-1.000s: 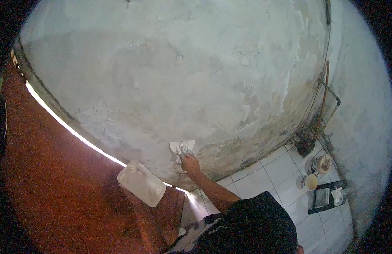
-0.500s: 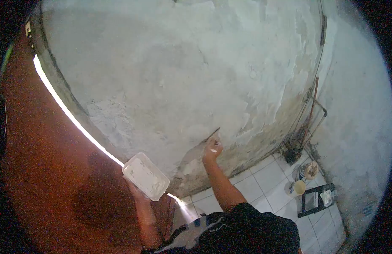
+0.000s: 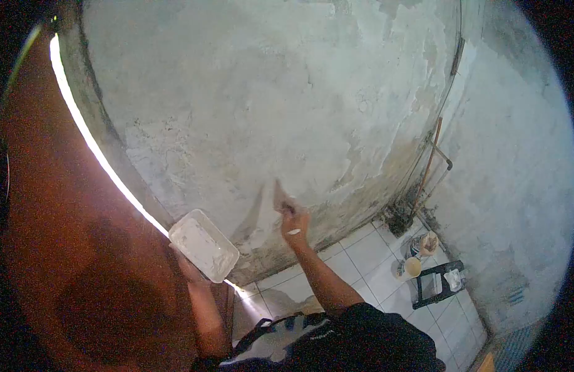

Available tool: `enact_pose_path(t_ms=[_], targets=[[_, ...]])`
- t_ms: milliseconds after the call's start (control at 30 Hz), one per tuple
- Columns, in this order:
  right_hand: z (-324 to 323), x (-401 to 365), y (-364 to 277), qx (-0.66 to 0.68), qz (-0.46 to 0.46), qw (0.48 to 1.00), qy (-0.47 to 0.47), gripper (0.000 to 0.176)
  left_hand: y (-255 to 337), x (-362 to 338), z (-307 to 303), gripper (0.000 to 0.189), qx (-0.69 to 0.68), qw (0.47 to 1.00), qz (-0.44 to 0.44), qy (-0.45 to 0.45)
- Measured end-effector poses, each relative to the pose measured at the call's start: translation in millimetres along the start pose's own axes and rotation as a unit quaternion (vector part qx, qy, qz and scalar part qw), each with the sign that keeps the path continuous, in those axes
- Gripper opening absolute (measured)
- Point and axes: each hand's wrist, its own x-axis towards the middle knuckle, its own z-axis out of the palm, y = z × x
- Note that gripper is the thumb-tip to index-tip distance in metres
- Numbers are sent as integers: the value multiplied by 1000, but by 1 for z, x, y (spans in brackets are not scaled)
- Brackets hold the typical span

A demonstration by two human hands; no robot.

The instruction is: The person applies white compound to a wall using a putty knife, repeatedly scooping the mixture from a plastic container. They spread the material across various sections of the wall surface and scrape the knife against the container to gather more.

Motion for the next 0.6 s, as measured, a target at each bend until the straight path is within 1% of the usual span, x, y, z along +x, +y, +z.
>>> enact_pose_path(t_ms=[33,67,100,133,167,200,233,267,300,333,367,400,433,467,500,533,567,600], targets=[[-6,1,10,-1,1,1000,-2,19,6,-1,8,70,10,1000,6,10],[-12,3,22,32,133,989,59,22,8,-3,12,71,20,1000,11,20],[-15,2,34,62,263,955,120,25,10,-4,6,71,21,999,8,24],[-15,1,49,60,266,955,117,25,12,-2,-4,71,27,999,12,21],[-11,2,66,182,350,902,177,20,13,-3,-9,71,33,999,18,16],[-6,3,92,299,424,822,233,17,14,-6,-8,71,33,999,18,18],[1,-4,196,300,424,823,231,17,16,-7,-3,72,13,1000,14,10],[25,-4,287,388,434,779,231,16,17,-8,0,72,-6,1000,11,2],[59,-11,365,472,442,727,229,15,16,-8,0,72,-3,1000,13,1],[58,6,303,477,444,724,228,15,15,-11,-3,73,20,1000,18,5],[50,15,240,404,476,732,273,17,16,-9,-4,73,43,999,26,6],[55,28,150,331,504,734,314,18,18,-9,-4,73,48,998,36,1],[51,34,92,340,504,731,310,18,19,-13,-3,72,43,998,35,-1],[47,38,48,291,456,797,268,19,20,-13,-1,72,36,999,32,-1],[49,40,23,236,404,855,224,19,22,-11,2,72,39,999,36,-2],[57,39,15,237,405,854,222,19,23,-10,5,72,59,997,49,20],[64,34,11,215,331,899,189,19,22,-11,7,71,79,994,58,44],[66,26,9,188,257,935,154,18,19,-11,5,71,82,994,53,47]])
